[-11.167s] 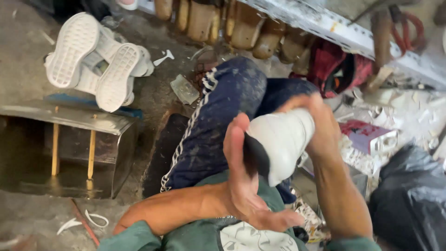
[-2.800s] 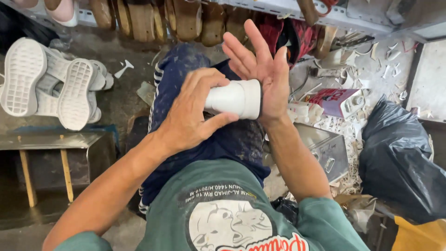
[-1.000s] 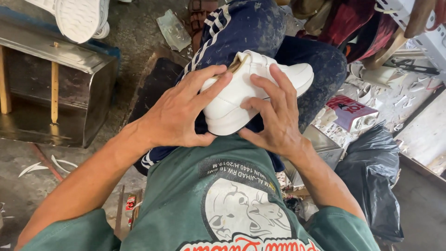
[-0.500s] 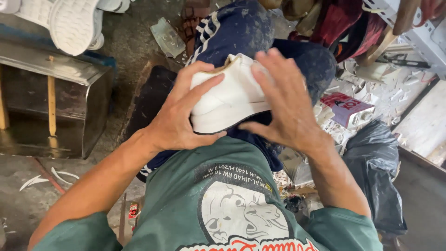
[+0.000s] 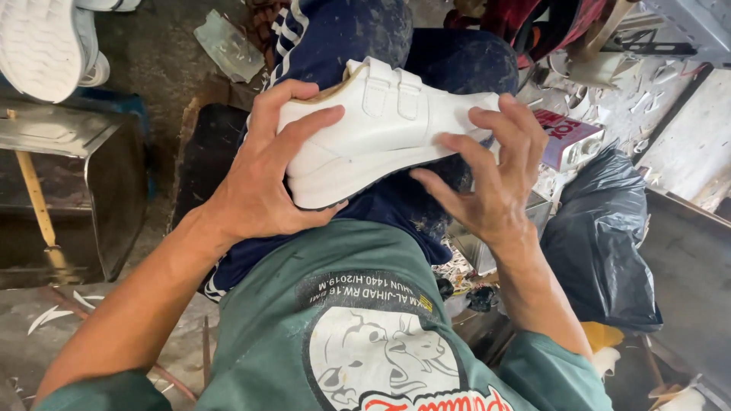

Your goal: Assembling a white shoe by pressing the upper onto the sole and using a hand tool to secure the bond.

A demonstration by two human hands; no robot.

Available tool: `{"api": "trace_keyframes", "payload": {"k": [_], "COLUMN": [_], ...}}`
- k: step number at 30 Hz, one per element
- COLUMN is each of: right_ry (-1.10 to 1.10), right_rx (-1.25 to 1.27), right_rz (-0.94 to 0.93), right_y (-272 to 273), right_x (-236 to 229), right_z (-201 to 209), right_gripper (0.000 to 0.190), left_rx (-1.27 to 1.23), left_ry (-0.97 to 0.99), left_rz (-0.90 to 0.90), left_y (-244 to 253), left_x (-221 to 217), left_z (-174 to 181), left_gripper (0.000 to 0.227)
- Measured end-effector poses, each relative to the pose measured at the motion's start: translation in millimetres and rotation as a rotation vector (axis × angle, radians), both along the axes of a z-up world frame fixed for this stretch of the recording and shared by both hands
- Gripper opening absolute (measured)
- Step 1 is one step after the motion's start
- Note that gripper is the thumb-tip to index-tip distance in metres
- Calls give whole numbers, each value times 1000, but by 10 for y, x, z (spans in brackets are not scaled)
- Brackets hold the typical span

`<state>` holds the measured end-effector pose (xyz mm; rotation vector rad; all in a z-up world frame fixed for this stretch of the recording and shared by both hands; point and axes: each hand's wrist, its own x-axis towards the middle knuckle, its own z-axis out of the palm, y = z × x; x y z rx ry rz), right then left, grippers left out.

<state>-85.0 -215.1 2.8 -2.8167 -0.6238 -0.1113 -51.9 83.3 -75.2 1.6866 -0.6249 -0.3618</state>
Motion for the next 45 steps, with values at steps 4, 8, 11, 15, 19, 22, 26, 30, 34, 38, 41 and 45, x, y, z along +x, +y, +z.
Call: {"api": "trace_keyframes", "payload": {"k": [4,8,11,15,19,22,26,30,34,38,41,45], "right_ry": [-1,-24,99,165,256,305,227,206,209,319,311,234], "right_rx": [-47,-60,35,161,193,169,133,112,-17,78,59,127], "right_rz": [27,89,115,143,38,7,21,47,119,178,77,50], "right_y": [82,133,194,178,213,199,245,261,208,156,140,71], "right_x": [-15,92,177,263,332,358,325,291,352,399,311,375], "right_z": [-87,-84,-44,-48,13,3,4,-2,57,157,59,17], "right_gripper": [41,36,40,39,63,98,98,92,82,78,79,86], "left_rx": [4,14,11,13,45,85,388,453,453,457,403,366], "left_ry": [11,8,13,11,13,-37,-150,-152,-142,-101,-108,-178], "left_rz": [4,10,2,1,19,62,225,327,405,407,409,410], "left_y": [-16,-3,0,-10,-35,1,-243,-317,-416,-468,-475,-519], "left_x": [5,21,15,5,-102,-92,-217,-275,-282,-286,-305,-194], "left_z": [23,27,24,-11,-38,87,369,420,424,387,299,323], "left_gripper": [92,92,90,90,92,93,102,77,75,76,74,69]}}
